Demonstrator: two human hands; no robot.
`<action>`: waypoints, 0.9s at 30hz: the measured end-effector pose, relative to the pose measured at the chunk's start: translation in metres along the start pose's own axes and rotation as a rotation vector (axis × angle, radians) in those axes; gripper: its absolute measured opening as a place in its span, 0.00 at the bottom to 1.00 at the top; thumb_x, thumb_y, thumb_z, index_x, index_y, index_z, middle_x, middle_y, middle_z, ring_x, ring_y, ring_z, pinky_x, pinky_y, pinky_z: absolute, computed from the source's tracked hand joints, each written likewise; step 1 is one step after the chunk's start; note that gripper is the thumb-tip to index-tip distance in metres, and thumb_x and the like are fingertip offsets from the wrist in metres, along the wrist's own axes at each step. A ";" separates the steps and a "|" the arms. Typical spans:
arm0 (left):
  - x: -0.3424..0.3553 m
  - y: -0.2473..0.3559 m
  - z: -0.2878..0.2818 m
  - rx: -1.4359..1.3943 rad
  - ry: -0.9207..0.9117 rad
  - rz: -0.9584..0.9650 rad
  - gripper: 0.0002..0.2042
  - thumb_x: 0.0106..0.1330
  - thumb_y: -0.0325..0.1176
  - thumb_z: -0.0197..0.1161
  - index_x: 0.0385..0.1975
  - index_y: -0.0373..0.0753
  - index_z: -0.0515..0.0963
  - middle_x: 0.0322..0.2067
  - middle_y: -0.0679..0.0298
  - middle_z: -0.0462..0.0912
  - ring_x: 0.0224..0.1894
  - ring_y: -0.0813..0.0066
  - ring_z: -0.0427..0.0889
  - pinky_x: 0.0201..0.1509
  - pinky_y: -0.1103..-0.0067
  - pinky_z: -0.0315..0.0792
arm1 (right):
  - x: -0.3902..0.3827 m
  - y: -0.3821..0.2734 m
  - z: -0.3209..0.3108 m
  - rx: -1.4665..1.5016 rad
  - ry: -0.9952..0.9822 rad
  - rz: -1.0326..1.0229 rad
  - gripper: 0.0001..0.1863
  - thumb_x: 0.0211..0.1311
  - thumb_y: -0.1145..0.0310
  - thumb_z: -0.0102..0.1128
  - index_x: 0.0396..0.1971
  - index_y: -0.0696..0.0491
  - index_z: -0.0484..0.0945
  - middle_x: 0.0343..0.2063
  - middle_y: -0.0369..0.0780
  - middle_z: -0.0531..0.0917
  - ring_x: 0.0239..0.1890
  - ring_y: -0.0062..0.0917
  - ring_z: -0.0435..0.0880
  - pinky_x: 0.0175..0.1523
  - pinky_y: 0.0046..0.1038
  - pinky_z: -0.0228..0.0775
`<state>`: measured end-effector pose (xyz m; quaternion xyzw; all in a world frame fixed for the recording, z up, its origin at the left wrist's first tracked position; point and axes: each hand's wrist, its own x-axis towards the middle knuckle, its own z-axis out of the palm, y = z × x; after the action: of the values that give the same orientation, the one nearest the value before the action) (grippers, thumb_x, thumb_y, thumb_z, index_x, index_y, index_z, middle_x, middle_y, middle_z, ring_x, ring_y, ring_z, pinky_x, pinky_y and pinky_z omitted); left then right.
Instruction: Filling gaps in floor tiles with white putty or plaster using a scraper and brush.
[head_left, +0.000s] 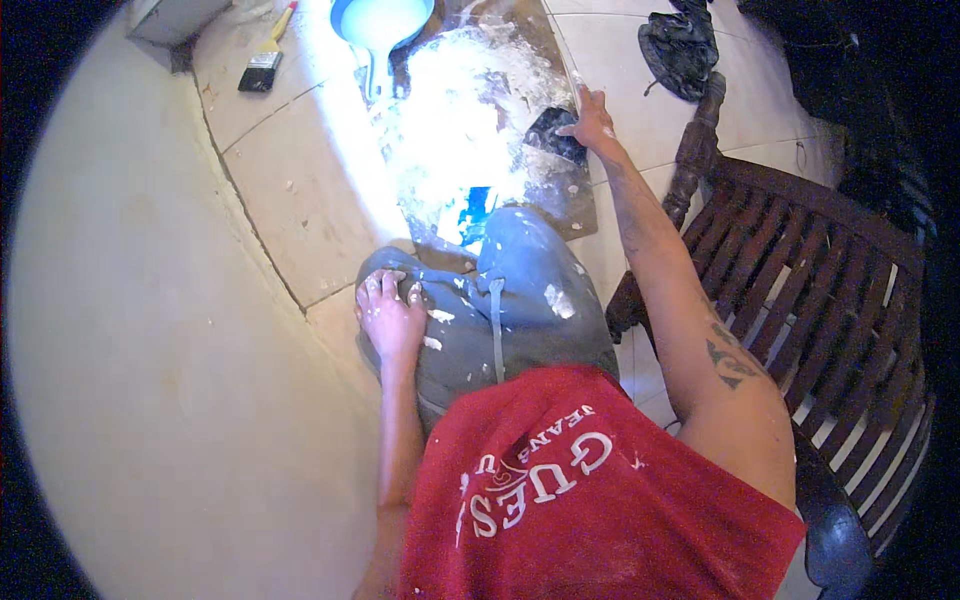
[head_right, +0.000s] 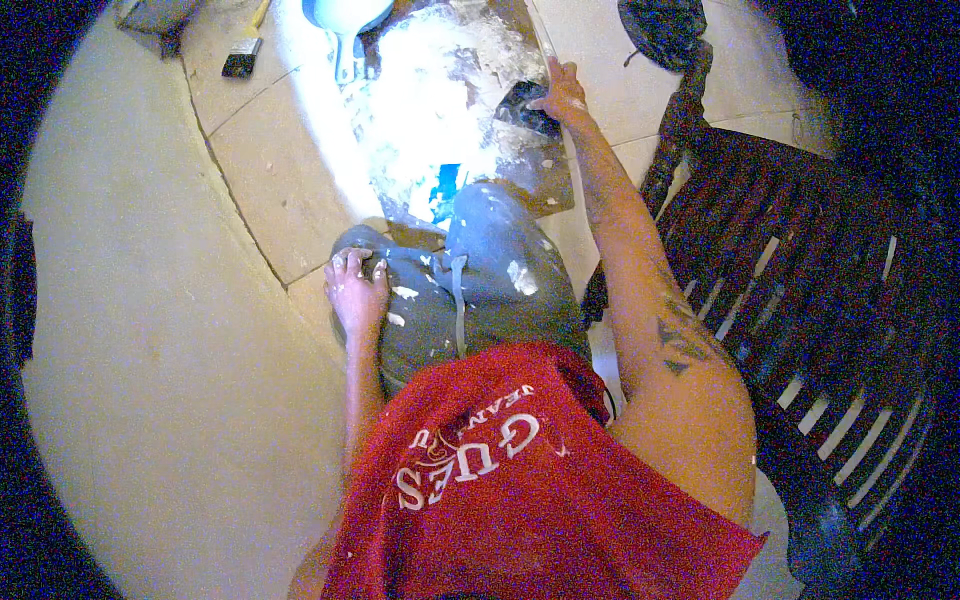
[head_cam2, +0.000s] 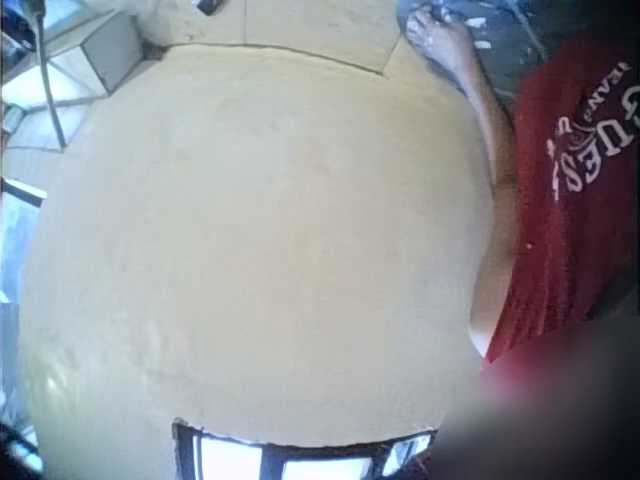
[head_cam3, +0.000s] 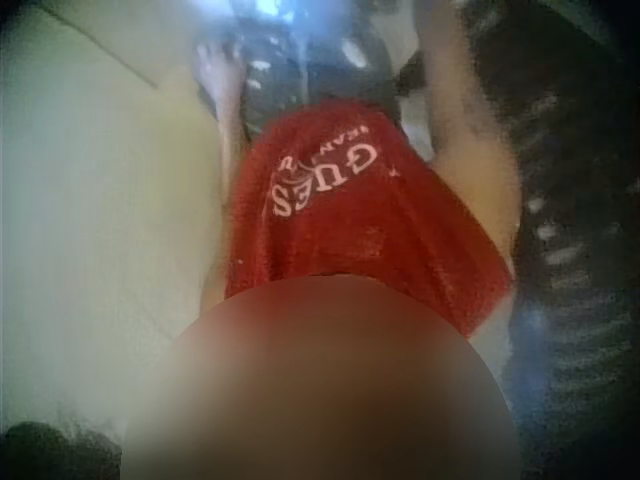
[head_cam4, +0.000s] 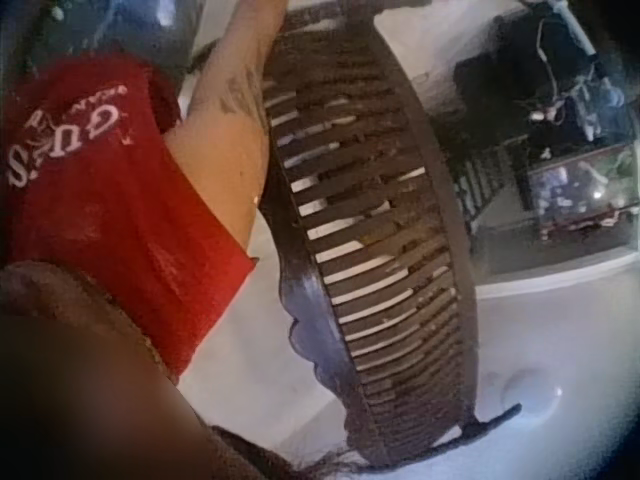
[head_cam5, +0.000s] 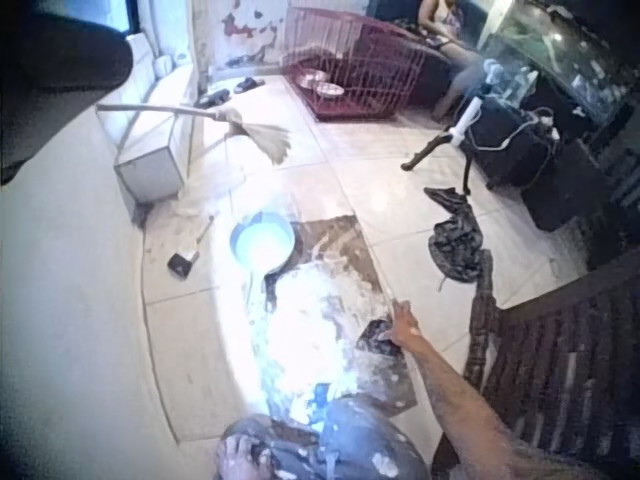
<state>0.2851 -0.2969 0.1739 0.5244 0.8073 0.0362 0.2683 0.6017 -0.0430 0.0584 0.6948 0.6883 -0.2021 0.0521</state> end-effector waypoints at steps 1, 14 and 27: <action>0.007 -0.006 0.003 -0.004 -0.001 0.005 0.12 0.47 0.34 0.60 0.32 0.40 0.73 0.41 0.60 0.71 0.48 0.62 0.66 0.52 0.66 0.59 | -0.002 0.003 -0.007 -0.001 -0.095 0.006 0.48 0.30 0.64 0.70 0.56 0.55 0.54 0.47 0.49 0.65 0.50 0.41 0.67 0.53 0.33 0.61; 0.188 -0.116 0.100 0.233 0.544 -0.116 0.19 0.54 0.39 0.52 0.47 0.43 0.67 0.52 0.56 0.64 0.55 0.57 0.59 0.56 0.63 0.54 | 0.017 0.036 0.011 0.454 0.397 0.193 0.30 0.40 0.68 0.63 0.47 0.54 0.63 0.37 0.51 0.75 0.41 0.41 0.75 0.47 0.33 0.65; 0.182 -0.106 0.093 0.217 0.659 -0.075 0.16 0.52 0.36 0.53 0.42 0.44 0.67 0.49 0.62 0.65 0.52 0.60 0.62 0.50 0.61 0.57 | 0.047 -0.014 0.034 0.183 0.278 0.475 0.46 0.33 0.57 0.70 0.52 0.60 0.55 0.48 0.51 0.66 0.51 0.41 0.66 0.53 0.34 0.59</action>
<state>0.1856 -0.2079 -0.0139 0.4799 0.8684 0.1078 -0.0628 0.5795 -0.0105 0.0137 0.8594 0.4858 -0.1481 -0.0597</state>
